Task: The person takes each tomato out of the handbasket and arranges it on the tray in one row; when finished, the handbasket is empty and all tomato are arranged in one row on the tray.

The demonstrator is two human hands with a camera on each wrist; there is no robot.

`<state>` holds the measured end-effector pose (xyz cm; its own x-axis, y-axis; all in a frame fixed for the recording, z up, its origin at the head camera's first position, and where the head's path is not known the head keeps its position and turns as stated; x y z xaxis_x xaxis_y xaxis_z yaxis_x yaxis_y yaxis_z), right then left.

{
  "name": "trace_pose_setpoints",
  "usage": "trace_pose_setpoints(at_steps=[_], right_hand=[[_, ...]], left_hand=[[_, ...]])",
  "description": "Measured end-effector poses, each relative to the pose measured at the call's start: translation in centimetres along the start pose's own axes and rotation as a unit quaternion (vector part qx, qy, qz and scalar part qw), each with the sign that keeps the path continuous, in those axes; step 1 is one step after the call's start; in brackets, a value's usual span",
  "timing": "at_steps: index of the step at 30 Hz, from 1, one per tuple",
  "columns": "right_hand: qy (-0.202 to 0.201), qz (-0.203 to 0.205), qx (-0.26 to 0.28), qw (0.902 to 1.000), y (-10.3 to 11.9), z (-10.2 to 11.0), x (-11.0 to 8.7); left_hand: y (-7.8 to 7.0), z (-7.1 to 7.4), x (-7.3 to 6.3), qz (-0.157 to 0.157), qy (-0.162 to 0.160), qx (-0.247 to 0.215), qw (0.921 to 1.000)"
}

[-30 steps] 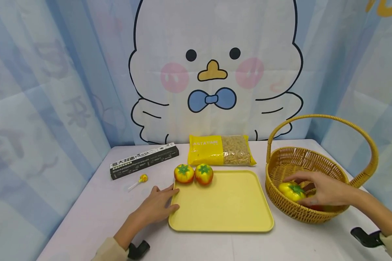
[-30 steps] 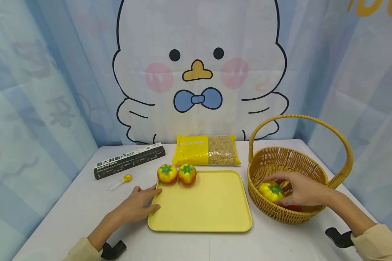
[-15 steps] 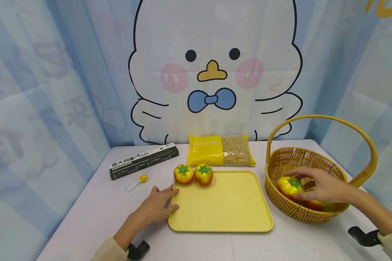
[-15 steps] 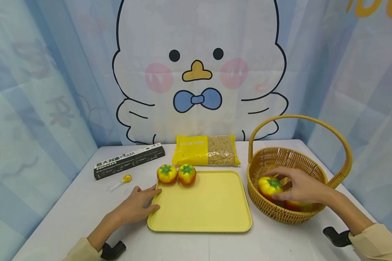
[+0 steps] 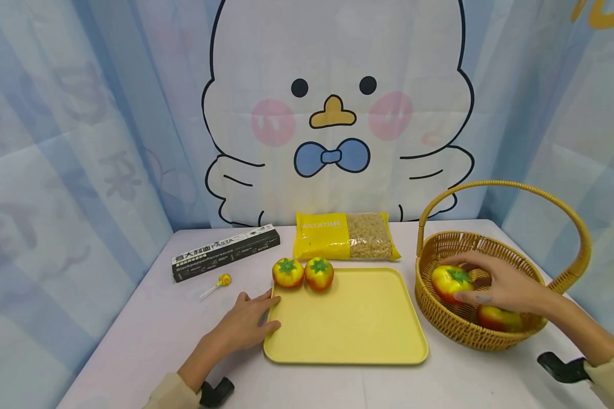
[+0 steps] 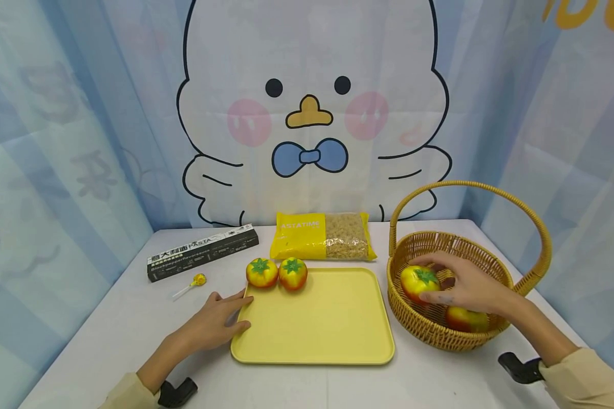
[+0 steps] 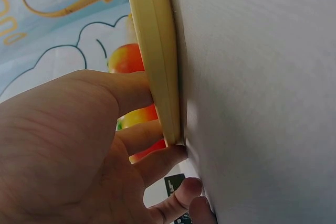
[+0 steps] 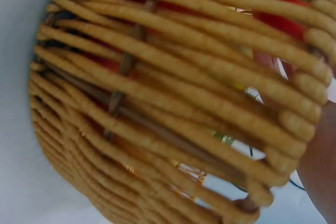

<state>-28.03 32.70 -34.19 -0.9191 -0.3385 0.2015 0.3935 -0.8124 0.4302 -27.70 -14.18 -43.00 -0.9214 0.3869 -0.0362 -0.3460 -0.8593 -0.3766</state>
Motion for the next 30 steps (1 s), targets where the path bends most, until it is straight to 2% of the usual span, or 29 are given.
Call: trace_pose_setpoints(at_steps=[7,20,30], right_hand=[[-0.023,-0.005,-0.013,0.9996,0.7,0.2,0.4],[-0.031,-0.030,0.021,0.9988,1.6,0.0,1.2],[-0.052,-0.022,0.047,0.9973,2.4,-0.4,1.7]], left_hand=[[0.2,-0.1,0.1,0.001,0.003,0.000,1.0000],[0.3,-0.3,0.3,-0.002,0.005,0.002,1.0000],[0.1,-0.1,0.1,-0.003,0.004,-0.002,1.0000]])
Point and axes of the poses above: each hand's wrist, its own x-axis towards the middle knuckle, its own z-axis out of the back of the hand, y = z × x, the point moved 6 cm from there along x, towards the middle knuckle, and after that the axes turned 6 degrees about -z, right-handed, at the moved point
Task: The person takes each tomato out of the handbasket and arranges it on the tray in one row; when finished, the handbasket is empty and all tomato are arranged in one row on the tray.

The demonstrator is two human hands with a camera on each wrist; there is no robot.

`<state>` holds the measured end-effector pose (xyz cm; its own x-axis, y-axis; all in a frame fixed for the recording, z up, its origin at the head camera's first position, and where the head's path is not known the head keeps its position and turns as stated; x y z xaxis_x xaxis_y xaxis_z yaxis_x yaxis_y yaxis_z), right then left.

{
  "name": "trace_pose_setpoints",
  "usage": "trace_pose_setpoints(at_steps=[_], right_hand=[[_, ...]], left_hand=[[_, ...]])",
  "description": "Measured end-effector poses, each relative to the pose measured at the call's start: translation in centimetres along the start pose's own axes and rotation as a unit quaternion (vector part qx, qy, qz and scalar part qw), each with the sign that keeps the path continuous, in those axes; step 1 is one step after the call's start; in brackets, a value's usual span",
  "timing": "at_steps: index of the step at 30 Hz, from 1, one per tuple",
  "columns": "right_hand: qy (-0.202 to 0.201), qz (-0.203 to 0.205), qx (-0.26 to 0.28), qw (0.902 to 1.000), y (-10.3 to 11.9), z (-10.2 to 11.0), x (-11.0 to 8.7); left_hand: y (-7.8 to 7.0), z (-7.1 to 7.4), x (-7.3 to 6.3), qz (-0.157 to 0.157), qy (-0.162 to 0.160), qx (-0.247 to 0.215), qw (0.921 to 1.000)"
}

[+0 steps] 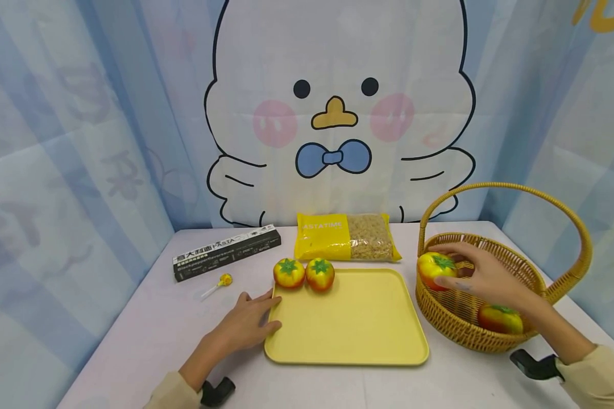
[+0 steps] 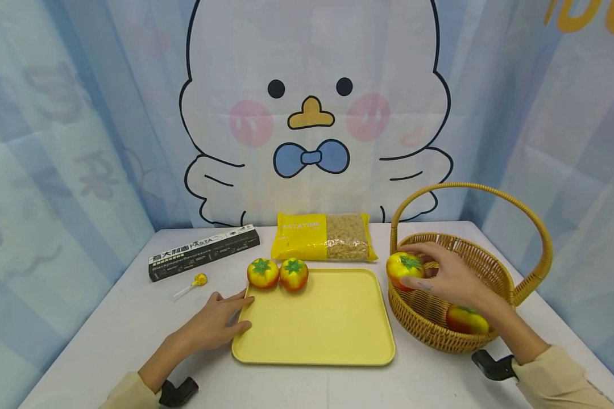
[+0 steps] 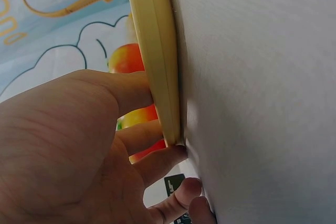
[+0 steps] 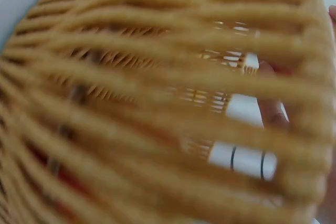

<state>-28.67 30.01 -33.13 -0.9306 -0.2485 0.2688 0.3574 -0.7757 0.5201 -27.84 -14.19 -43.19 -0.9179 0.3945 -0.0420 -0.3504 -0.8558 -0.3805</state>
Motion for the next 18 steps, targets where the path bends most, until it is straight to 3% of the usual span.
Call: trace_pose_setpoints(at_steps=[18], right_hand=[[-0.006,-0.007,0.033,0.9994,2.6,-1.9,1.1]], left_hand=[[-0.1,0.0,-0.1,0.002,-0.003,-0.001,1.0000]])
Point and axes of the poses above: each hand's wrist, its own x-axis towards the middle knuckle, its own z-axis out of the back of the hand, y = z × x, the point moved 6 cm from there along x, towards the middle knuckle, and after that the axes turned 6 degrees about -z, right-handed, at the moved point
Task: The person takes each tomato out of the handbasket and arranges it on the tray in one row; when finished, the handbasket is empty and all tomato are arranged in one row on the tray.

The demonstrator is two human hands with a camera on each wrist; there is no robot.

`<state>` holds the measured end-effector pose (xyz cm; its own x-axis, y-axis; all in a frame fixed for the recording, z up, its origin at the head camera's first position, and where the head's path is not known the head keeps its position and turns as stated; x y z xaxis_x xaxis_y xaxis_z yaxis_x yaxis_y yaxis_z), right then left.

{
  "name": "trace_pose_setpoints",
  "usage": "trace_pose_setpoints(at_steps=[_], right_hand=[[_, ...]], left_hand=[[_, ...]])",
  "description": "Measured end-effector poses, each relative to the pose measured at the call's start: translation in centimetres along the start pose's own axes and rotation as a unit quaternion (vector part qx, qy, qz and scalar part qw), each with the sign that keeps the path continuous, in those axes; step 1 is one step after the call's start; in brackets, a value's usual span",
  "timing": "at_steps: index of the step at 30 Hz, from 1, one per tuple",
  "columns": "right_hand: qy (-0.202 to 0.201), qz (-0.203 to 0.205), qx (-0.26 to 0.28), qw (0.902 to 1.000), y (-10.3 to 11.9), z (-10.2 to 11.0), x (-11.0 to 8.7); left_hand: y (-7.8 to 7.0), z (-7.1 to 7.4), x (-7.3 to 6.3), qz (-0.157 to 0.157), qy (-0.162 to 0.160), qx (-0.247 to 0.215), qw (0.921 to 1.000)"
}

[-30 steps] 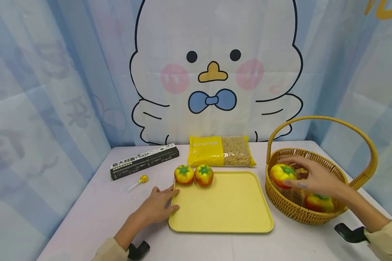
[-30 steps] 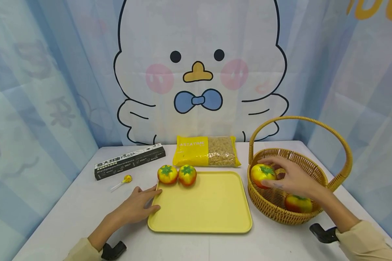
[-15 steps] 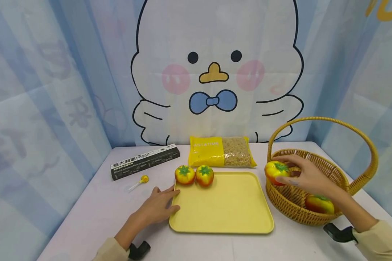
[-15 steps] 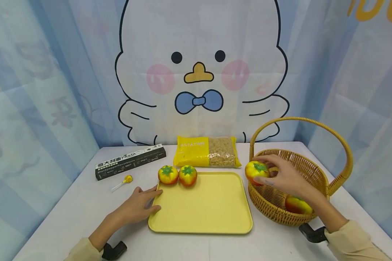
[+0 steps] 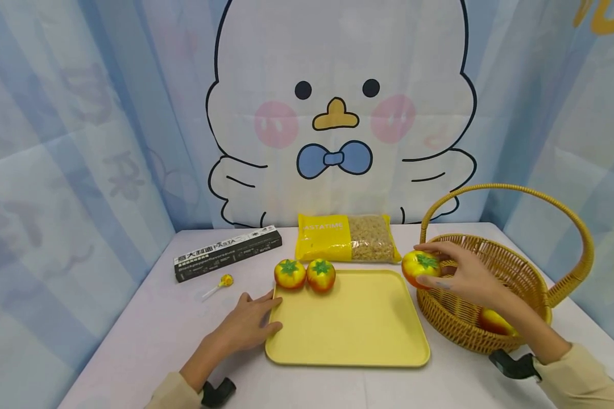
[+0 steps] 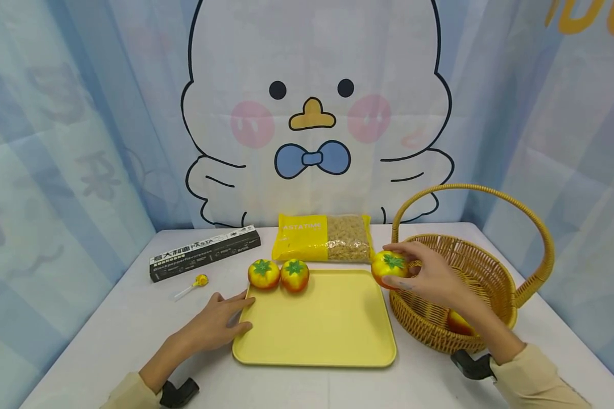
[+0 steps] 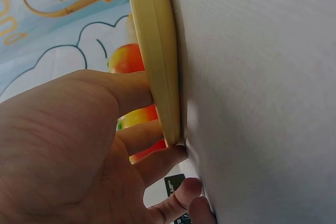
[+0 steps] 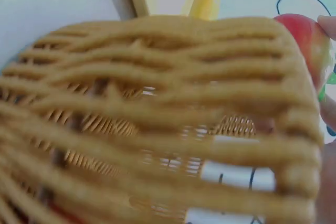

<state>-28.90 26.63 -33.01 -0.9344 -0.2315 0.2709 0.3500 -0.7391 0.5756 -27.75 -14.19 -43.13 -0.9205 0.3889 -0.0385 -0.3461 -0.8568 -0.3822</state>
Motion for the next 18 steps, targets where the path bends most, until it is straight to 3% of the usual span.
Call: trace_pose_setpoints(at_steps=[18], right_hand=[[0.009,-0.009,0.015,0.9998,1.9,-2.8,1.5]], left_hand=[[0.0,0.0,0.0,0.001,-0.001,-0.004,1.0000]])
Point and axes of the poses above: each hand's wrist, its own x-axis towards the middle knuckle, its own z-axis out of the back of the hand, y = z × x, the point moved 6 cm from there along x, towards the middle knuckle, and after that the axes turned 6 degrees about -z, right-handed, at the moved point
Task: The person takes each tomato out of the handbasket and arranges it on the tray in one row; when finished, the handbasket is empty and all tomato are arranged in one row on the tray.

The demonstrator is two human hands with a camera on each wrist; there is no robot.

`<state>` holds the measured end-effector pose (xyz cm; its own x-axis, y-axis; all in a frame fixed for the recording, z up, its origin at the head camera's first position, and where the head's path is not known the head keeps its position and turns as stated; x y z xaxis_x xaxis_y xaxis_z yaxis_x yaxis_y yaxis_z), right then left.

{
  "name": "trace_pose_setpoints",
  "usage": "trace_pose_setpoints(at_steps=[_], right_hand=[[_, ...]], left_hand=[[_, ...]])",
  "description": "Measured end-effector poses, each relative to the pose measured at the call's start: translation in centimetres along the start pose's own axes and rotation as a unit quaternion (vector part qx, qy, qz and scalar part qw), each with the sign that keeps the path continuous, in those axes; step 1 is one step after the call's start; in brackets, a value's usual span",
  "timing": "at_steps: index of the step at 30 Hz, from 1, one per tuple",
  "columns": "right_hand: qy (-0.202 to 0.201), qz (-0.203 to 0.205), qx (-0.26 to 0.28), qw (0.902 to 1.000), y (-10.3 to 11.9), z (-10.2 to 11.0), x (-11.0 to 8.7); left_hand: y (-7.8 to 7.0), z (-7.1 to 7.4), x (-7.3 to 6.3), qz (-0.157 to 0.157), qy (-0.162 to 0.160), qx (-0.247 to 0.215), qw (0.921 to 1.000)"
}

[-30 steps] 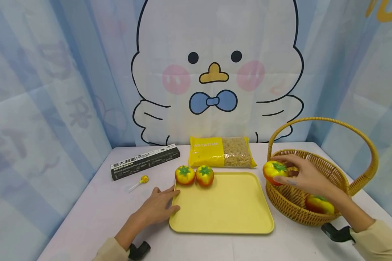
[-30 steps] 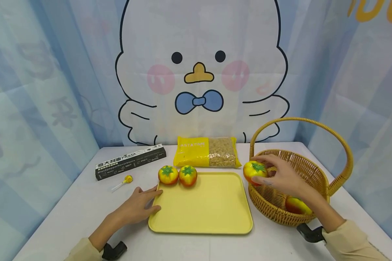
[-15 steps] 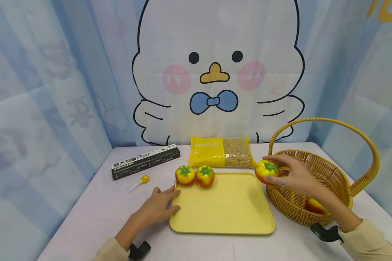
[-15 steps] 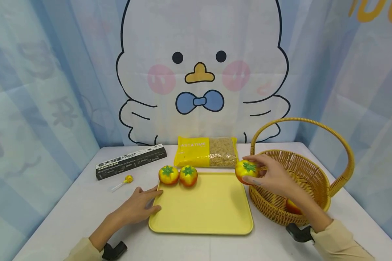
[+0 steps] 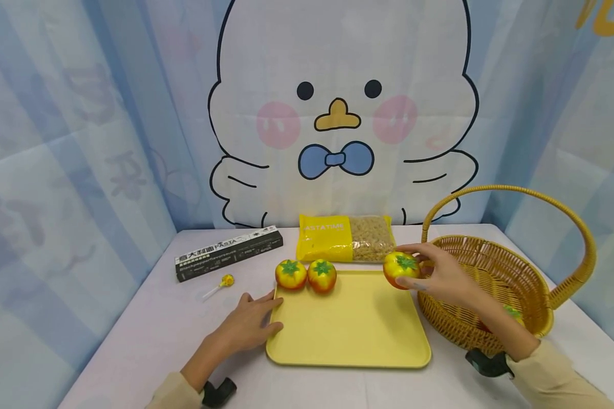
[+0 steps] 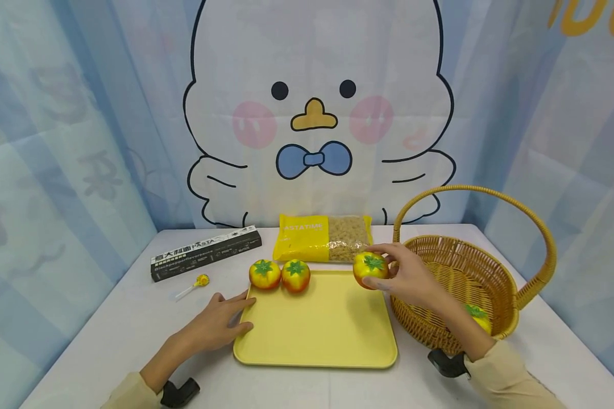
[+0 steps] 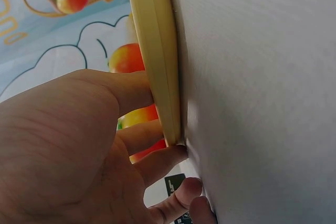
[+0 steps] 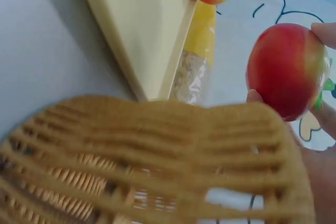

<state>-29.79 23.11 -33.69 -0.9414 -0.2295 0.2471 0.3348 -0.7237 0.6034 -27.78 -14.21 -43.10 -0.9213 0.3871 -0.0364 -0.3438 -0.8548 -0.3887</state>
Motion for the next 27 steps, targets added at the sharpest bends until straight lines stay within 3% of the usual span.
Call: trace_pose_setpoints(at_steps=[9,27], right_hand=[[0.020,0.001,0.046,0.9987,0.8,-2.1,1.2],[0.030,0.010,0.060,0.9977,1.2,-6.3,3.6]], left_hand=[[0.0,-0.1,0.0,0.001,0.001,0.000,1.0000],[0.0,0.0,0.1,0.006,0.009,-0.004,0.9999]])
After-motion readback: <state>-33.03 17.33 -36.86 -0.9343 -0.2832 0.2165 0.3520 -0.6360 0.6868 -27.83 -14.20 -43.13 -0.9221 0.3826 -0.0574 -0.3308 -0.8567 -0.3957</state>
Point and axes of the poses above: each hand's wrist, its own x-axis towards the middle knuckle, its own z-axis out of the back of the hand, y = z × x, the point moved 6 cm from there along x, towards the middle knuckle, and after that the axes turned 6 degrees about -z, right-handed, at the moved point
